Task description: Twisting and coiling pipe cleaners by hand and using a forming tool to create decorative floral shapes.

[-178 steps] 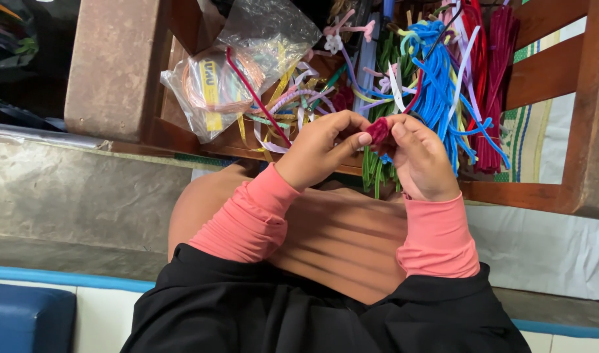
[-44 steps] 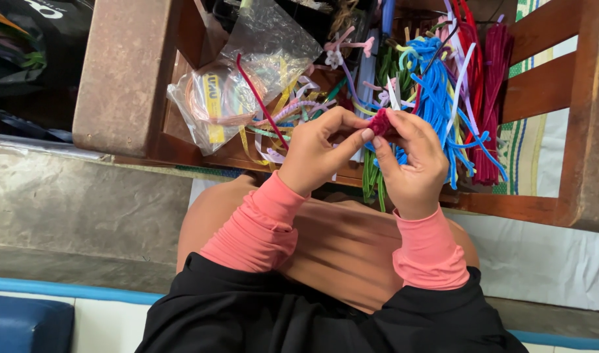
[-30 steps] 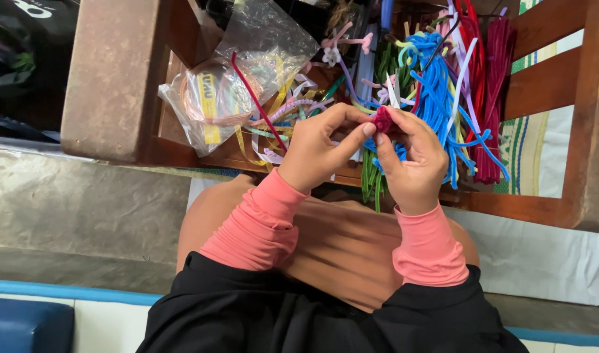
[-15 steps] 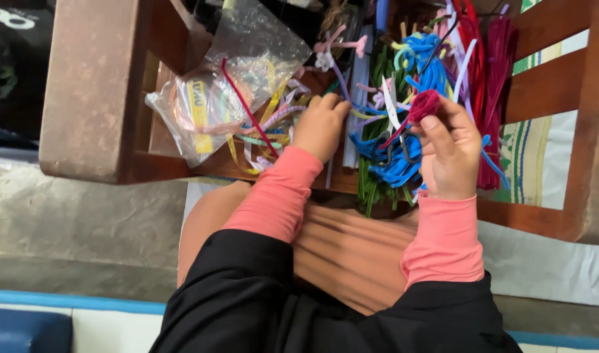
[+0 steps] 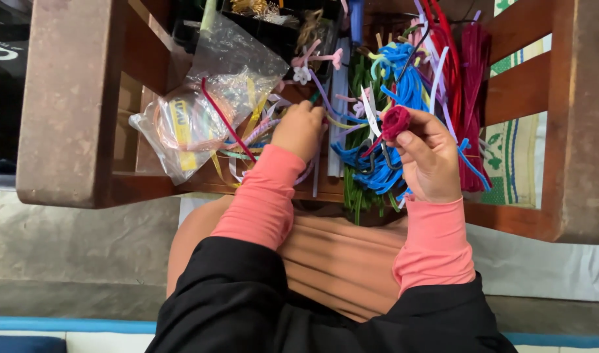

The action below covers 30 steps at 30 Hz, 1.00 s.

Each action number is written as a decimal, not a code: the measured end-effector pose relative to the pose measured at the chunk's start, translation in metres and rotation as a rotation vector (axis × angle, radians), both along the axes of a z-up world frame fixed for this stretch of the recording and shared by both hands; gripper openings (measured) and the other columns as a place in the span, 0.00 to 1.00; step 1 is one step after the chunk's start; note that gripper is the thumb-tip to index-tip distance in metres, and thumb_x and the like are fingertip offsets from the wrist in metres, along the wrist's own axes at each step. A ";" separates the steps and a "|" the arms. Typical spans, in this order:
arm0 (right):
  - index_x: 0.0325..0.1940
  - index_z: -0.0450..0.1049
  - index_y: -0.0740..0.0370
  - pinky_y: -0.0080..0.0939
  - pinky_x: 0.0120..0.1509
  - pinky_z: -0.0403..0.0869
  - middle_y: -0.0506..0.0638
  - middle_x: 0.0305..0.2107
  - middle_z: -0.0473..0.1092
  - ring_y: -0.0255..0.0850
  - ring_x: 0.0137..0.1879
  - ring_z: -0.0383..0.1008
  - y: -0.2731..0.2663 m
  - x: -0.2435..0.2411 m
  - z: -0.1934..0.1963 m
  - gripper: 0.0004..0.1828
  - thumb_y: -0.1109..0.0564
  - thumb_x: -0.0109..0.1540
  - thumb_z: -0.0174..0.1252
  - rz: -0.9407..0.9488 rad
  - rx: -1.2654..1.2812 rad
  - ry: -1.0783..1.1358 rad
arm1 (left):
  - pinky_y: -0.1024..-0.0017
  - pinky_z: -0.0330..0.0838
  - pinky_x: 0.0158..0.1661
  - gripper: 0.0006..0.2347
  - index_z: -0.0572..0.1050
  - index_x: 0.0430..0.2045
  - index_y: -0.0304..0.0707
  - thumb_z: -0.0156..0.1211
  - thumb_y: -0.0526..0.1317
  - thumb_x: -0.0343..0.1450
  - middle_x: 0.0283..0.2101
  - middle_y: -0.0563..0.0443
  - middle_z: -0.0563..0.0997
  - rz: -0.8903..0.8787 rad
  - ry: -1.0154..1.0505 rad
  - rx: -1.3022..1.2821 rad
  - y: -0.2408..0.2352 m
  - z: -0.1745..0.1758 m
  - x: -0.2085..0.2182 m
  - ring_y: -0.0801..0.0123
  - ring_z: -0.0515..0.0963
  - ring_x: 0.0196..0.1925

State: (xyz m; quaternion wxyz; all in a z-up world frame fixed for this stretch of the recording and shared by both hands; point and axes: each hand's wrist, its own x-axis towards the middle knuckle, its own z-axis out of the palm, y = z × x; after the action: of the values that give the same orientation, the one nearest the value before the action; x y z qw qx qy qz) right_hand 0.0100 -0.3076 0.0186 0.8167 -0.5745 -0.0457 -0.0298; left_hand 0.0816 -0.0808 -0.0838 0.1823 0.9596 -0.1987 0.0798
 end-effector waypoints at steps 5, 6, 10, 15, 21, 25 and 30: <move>0.61 0.69 0.76 0.42 0.54 0.81 0.67 0.47 0.74 0.45 0.50 0.77 0.012 -0.013 0.009 0.22 0.66 0.63 0.62 -0.020 -0.177 -0.099 | 0.67 0.82 0.39 0.10 0.79 0.46 0.42 0.65 0.42 0.73 0.40 0.48 0.81 -0.059 0.348 -0.856 0.006 0.126 -0.044 0.59 0.83 0.40; 0.61 0.69 0.78 0.43 0.54 0.81 0.67 0.47 0.74 0.45 0.50 0.77 0.016 -0.017 0.013 0.23 0.66 0.63 0.62 -0.026 -0.218 -0.122 | 0.73 0.83 0.40 0.10 0.79 0.47 0.42 0.66 0.40 0.73 0.41 0.49 0.82 -0.091 0.420 -1.166 0.000 0.145 -0.054 0.68 0.83 0.41; 0.59 0.69 0.82 0.51 0.54 0.81 0.71 0.45 0.74 0.52 0.49 0.78 0.022 -0.032 0.028 0.24 0.69 0.60 0.64 -0.018 -0.311 -0.205 | 0.72 0.84 0.40 0.11 0.80 0.46 0.38 0.69 0.39 0.71 0.42 0.46 0.83 -0.103 0.460 -1.291 -0.005 0.161 -0.085 0.65 0.86 0.41; 0.59 0.69 0.84 0.51 0.58 0.78 0.71 0.47 0.72 0.51 0.52 0.75 0.027 -0.042 0.048 0.22 0.70 0.62 0.62 -0.009 -0.377 -0.253 | 0.73 0.83 0.42 0.12 0.79 0.48 0.33 0.67 0.36 0.72 0.42 0.43 0.83 -0.128 0.494 -1.411 -0.002 0.171 -0.097 0.70 0.84 0.42; 0.59 0.68 0.84 0.52 0.60 0.78 0.71 0.49 0.71 0.52 0.53 0.76 0.031 -0.045 0.050 0.23 0.70 0.62 0.62 -0.009 -0.388 -0.273 | 0.75 0.83 0.39 0.11 0.80 0.48 0.35 0.66 0.36 0.74 0.41 0.44 0.85 -0.125 0.495 -1.412 -0.002 0.173 -0.099 0.73 0.84 0.41; 0.59 0.69 0.84 0.51 0.60 0.76 0.69 0.48 0.71 0.51 0.54 0.75 0.036 -0.046 0.053 0.22 0.70 0.62 0.62 -0.019 -0.414 -0.306 | 0.75 0.83 0.37 0.10 0.80 0.45 0.31 0.67 0.35 0.73 0.37 0.42 0.84 -0.102 0.468 -1.424 -0.002 0.169 -0.097 0.72 0.84 0.37; 0.60 0.69 0.83 0.51 0.61 0.76 0.68 0.48 0.71 0.49 0.55 0.74 0.041 -0.045 0.054 0.21 0.68 0.64 0.60 -0.013 -0.402 -0.274 | 0.76 0.82 0.33 0.09 0.80 0.43 0.30 0.67 0.36 0.72 0.34 0.42 0.84 -0.109 0.440 -1.367 0.000 0.165 -0.093 0.72 0.84 0.34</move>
State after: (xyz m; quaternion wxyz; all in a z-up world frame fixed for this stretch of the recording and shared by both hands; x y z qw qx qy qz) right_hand -0.0348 -0.2665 0.0726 0.6719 -0.7164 -0.1572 -0.1030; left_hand -0.0118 -0.0805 0.0812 0.7816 0.6136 -0.1105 -0.0181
